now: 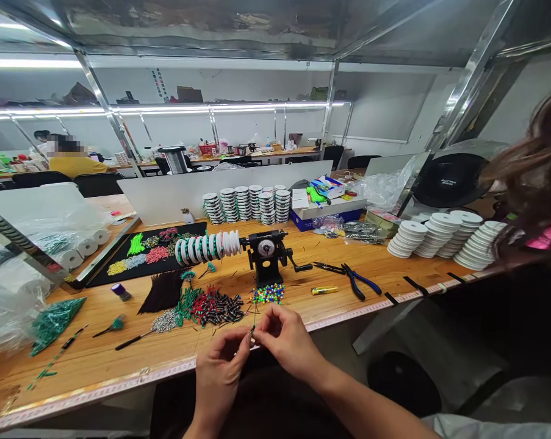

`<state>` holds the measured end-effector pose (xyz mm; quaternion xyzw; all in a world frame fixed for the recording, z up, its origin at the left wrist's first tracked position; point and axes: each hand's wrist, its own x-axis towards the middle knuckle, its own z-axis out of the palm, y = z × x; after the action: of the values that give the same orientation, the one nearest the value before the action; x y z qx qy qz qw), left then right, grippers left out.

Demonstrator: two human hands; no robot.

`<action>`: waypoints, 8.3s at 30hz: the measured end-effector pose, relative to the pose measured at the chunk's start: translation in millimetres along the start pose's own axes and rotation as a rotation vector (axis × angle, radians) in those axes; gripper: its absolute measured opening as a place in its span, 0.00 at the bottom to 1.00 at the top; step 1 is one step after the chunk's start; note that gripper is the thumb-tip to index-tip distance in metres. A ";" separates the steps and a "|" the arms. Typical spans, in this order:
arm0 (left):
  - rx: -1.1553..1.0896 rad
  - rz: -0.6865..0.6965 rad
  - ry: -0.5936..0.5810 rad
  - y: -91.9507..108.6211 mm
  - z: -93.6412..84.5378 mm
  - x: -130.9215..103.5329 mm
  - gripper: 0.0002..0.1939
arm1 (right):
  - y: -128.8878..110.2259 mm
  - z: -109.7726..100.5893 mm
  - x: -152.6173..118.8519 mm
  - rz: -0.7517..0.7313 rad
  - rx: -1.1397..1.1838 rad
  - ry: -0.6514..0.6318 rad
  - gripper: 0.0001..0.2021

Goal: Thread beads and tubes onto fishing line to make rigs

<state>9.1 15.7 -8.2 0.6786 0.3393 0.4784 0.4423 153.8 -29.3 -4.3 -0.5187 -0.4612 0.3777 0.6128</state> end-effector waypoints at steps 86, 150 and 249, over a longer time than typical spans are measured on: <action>0.063 -0.266 -0.040 2.7 -7.3 12.5 0.16 | 25.4 8.1 -0.2 -0.215 0.064 0.092 0.17; -0.724 -0.722 -0.170 13.4 -3.3 -4.3 0.13 | -4.5 1.5 -16.1 -0.748 -0.277 0.198 0.06; -0.783 -0.639 -0.079 24.8 4.2 -33.0 0.18 | -6.9 1.0 -31.2 -0.665 -0.379 0.038 0.10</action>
<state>3.7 -24.0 2.7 0.3417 0.3082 0.3841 0.8004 143.7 -59.6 -2.9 -0.4516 -0.6547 0.0565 0.6035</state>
